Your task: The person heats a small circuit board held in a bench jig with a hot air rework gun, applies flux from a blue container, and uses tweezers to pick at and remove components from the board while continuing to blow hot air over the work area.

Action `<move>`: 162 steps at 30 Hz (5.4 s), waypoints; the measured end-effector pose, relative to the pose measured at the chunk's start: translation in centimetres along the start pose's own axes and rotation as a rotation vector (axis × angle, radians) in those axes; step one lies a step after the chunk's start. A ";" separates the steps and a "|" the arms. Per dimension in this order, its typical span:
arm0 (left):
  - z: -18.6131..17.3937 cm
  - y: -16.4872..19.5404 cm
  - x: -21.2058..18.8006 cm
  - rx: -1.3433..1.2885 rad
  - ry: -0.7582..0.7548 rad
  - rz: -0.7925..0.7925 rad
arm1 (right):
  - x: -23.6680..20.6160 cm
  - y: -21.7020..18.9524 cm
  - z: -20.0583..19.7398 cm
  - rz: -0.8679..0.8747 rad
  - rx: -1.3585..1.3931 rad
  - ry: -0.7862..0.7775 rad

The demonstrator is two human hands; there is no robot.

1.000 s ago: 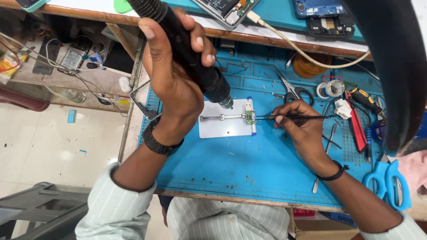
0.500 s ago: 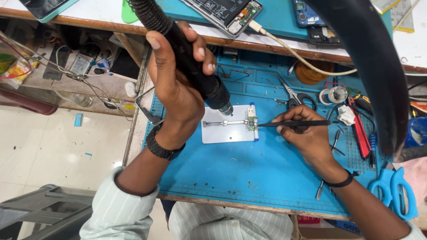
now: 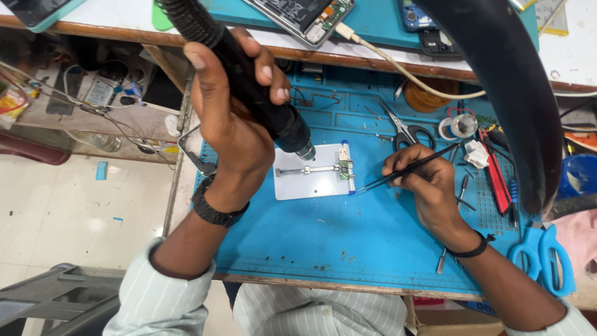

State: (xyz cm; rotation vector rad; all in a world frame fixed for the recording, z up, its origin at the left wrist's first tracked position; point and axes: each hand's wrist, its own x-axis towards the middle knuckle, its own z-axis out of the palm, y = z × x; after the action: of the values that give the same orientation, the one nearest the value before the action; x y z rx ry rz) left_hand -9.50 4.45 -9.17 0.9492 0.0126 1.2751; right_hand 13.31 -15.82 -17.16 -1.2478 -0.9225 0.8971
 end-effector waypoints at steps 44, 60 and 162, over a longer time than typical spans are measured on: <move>-0.7 0.9 -0.9 -0.016 -0.030 -0.011 | -0.8 -0.7 -2.2 0.171 0.577 -0.242; -0.4 0.1 -0.2 -0.062 0.075 0.026 | -0.5 -2.5 -1.1 0.104 0.510 -0.035; 3.6 -2.4 -0.3 0.056 -0.310 -0.066 | 0.4 0.7 -1.1 0.065 -0.078 0.011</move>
State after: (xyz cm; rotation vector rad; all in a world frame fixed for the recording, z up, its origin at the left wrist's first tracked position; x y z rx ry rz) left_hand -5.90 2.13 -8.52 1.1776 -0.1614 1.0610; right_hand 14.47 -15.76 -17.89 -1.3544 -0.9201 0.9117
